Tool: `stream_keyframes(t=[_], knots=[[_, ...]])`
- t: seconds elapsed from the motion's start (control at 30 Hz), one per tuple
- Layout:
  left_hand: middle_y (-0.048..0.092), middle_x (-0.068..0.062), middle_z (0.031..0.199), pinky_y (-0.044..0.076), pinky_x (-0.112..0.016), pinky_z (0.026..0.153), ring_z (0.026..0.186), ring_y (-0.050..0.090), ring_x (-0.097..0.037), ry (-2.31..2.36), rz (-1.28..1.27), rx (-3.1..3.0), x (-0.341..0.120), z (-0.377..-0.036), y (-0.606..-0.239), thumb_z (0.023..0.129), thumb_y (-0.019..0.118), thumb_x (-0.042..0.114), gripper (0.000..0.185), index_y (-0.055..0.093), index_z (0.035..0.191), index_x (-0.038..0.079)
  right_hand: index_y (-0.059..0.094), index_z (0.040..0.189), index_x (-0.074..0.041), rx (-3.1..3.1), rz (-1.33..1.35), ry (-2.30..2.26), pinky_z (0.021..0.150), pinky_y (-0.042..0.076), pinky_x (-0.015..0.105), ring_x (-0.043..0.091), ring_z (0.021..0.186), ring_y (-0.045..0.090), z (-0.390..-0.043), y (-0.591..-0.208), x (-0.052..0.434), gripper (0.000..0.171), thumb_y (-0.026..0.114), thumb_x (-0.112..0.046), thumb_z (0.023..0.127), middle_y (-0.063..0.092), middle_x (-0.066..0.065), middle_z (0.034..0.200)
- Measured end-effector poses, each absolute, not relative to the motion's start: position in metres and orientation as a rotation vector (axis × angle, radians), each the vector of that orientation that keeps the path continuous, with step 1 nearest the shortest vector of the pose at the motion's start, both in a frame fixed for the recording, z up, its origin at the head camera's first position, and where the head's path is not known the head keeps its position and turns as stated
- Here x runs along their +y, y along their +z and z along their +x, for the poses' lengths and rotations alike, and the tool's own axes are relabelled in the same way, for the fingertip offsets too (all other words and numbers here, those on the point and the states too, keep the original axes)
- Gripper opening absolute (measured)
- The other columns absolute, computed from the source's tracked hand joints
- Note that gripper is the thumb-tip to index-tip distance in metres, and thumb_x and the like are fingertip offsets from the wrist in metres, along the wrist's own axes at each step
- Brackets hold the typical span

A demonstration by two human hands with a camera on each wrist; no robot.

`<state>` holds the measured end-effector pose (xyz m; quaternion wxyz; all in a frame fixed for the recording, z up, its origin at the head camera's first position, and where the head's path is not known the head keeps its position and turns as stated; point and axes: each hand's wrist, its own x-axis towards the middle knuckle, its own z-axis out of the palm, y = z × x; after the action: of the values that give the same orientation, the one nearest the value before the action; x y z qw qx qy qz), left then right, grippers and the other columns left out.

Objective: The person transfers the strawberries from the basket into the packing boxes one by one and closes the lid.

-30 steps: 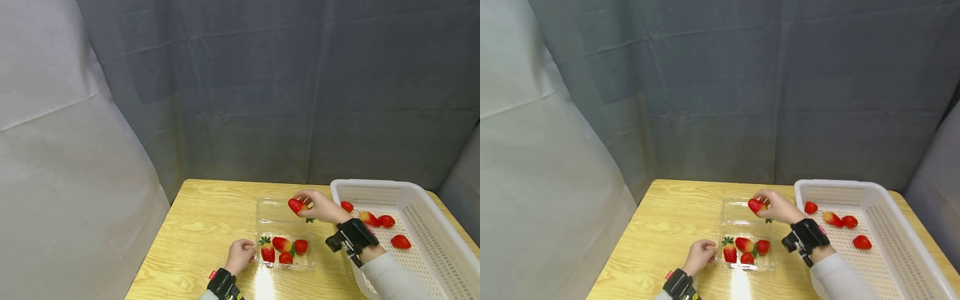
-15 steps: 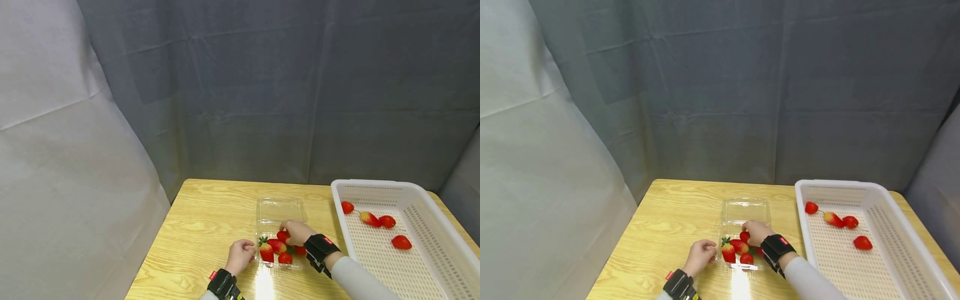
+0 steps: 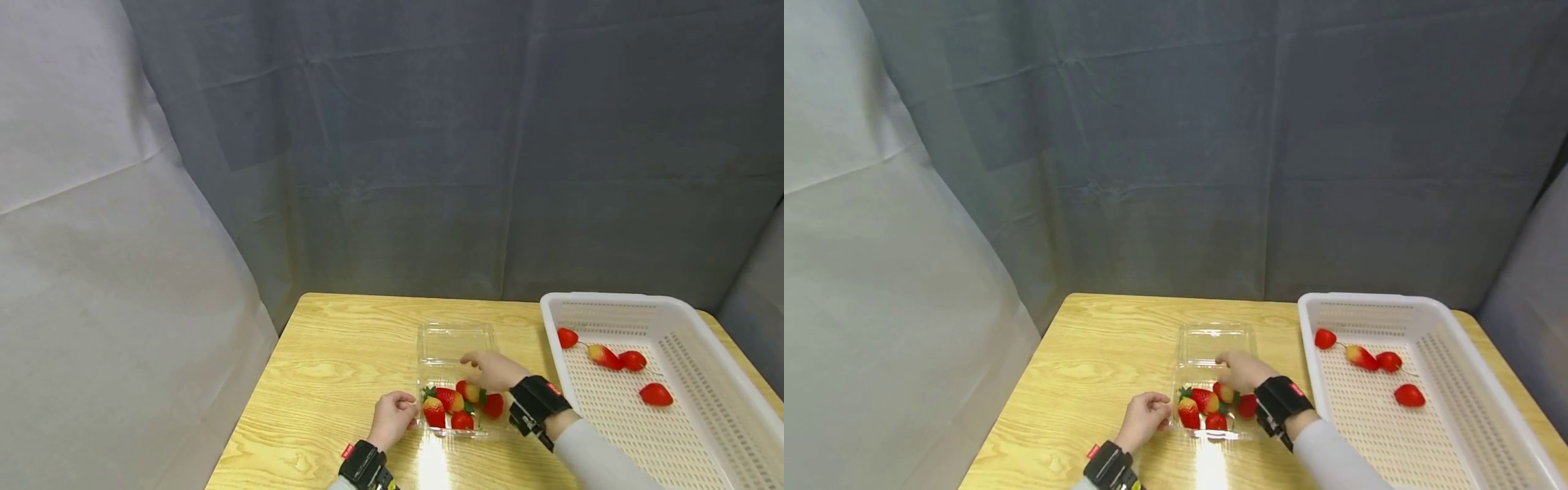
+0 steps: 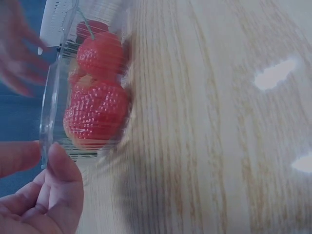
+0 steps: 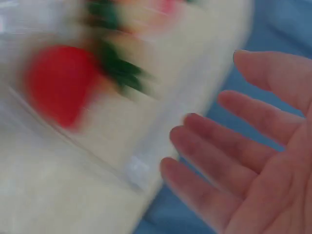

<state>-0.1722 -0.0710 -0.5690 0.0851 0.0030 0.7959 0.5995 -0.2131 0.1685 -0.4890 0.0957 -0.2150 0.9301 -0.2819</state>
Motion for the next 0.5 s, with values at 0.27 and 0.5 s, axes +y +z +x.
stream_keyframes(t=[0.27,0.5], knots=[[0.056,-0.003,0.064,0.056,-0.032,0.050,0.053,0.061,-0.018,1.797,0.026,2.379,-0.072,-0.170,-0.565,0.080,0.063,-0.001,0.014,0.062,0.091,-0.009,0.042,0.125,0.009,3.254,-0.342,-1.052,0.090,0.033,0.064,0.051,0.113,0.035,-0.221,-0.422,0.276,0.049,0.061,-0.002,0.082,0.034,0.036,0.125],[0.055,-0.003,0.065,0.056,-0.032,0.050,0.053,0.061,-0.018,1.792,0.009,2.378,-0.073,-0.168,-0.563,0.079,0.063,-0.002,0.013,0.062,0.091,-0.009,0.042,0.117,0.015,3.271,0.151,-0.824,0.082,0.033,0.070,0.057,0.100,0.036,-0.207,-0.449,0.368,0.047,0.060,-0.008,0.080,0.037,0.043,0.113]])
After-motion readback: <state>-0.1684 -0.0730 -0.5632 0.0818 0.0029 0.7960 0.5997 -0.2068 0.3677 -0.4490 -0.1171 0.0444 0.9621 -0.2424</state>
